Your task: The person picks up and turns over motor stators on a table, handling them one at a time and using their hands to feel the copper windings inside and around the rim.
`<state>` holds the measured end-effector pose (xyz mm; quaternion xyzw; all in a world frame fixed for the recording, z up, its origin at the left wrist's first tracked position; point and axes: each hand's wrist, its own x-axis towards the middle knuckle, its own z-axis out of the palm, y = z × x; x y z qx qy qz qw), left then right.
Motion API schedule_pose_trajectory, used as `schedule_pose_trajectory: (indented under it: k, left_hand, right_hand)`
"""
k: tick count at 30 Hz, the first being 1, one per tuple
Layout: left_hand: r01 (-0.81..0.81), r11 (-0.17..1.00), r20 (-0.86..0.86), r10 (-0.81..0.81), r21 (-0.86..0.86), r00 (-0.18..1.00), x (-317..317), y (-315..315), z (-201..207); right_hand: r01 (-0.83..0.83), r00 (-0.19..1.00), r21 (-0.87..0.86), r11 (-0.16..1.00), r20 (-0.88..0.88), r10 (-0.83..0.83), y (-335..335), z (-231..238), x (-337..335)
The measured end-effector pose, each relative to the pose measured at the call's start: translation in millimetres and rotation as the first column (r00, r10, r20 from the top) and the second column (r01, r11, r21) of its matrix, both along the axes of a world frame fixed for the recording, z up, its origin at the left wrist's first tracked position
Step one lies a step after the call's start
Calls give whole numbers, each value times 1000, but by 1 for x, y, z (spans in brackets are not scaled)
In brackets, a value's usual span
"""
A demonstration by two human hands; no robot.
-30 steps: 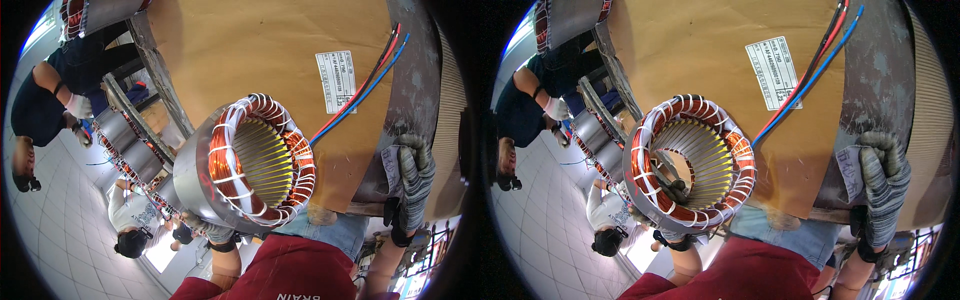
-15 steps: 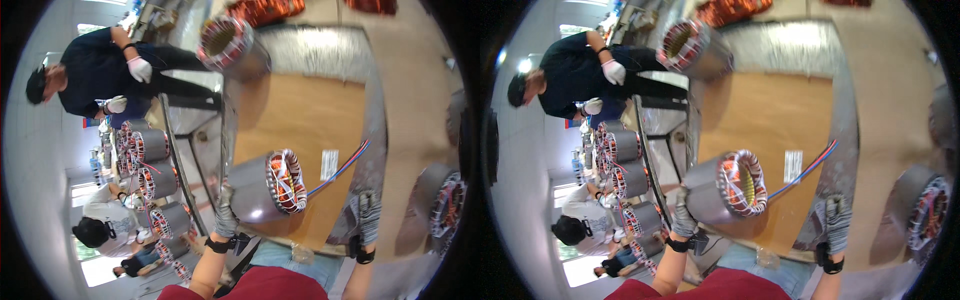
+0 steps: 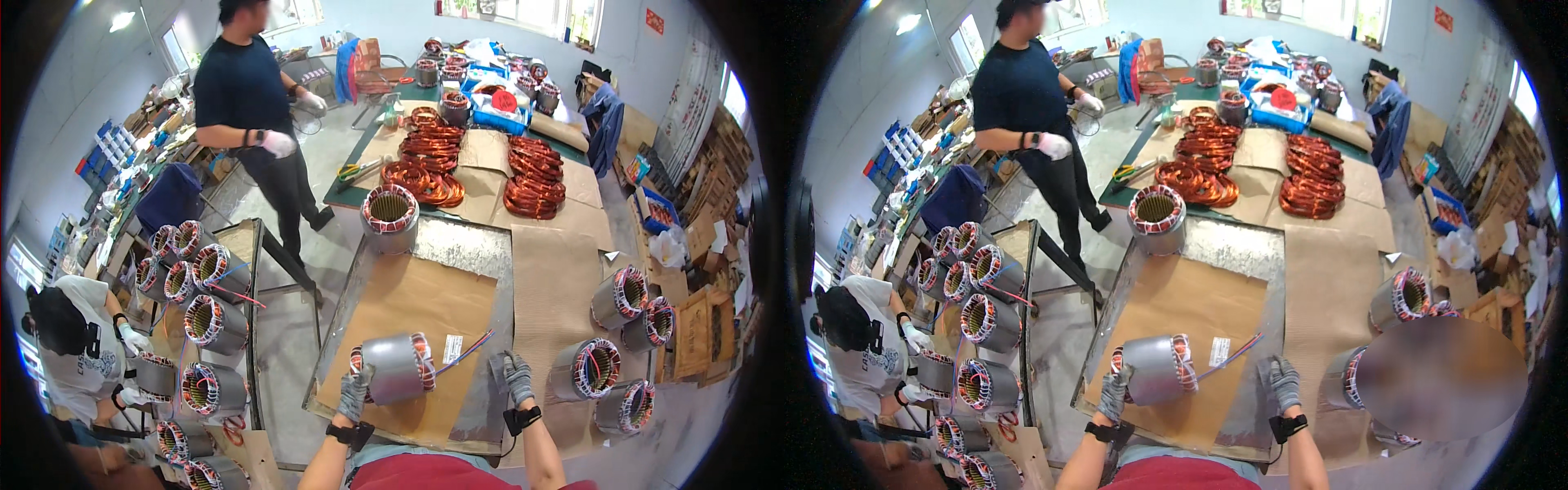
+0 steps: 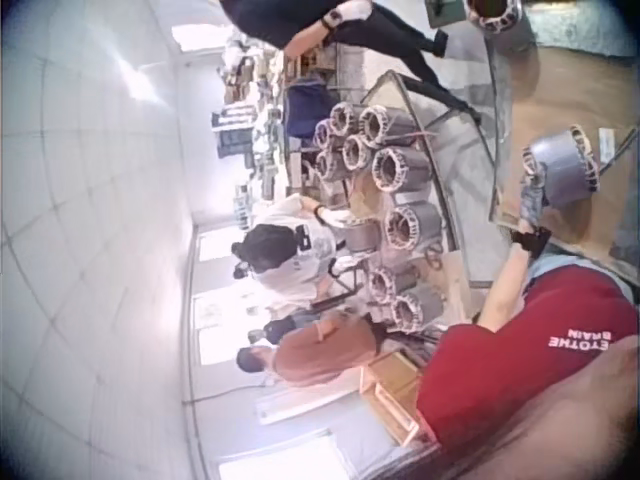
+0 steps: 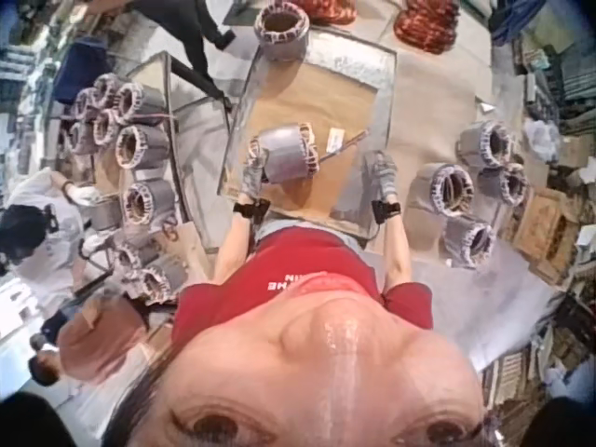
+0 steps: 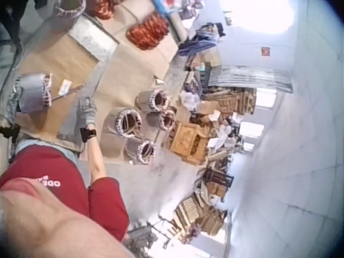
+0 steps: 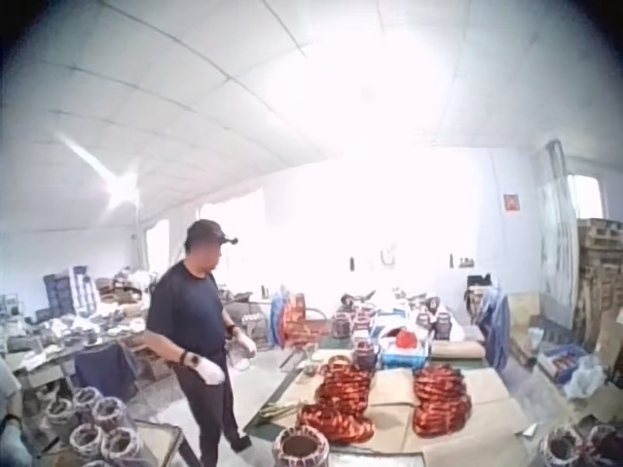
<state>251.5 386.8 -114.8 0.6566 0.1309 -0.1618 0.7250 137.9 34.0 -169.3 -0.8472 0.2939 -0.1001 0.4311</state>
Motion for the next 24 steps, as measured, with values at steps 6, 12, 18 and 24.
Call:
schedule_pose_trajectory:
  k: [6,12,18,24]
  left_hand:
    - [138,982,86,-150,129,985,-30,3,4]
    - [333,925,24,-343,182,939,-39,21,1]
    - [490,514,62,-732,704,678,4,100,83]
    - [501,494,133,-793,710,594,62,131,253]
  right_hand:
    - [-257,966,-640,724,-145,214,33,62,30]
    - [-439,874,562,701,448,189,132,74,38]
    - [-452,892,358,817,189,411,152,13,41]
    - [-456,889,471,755,272,367,156,31,38]
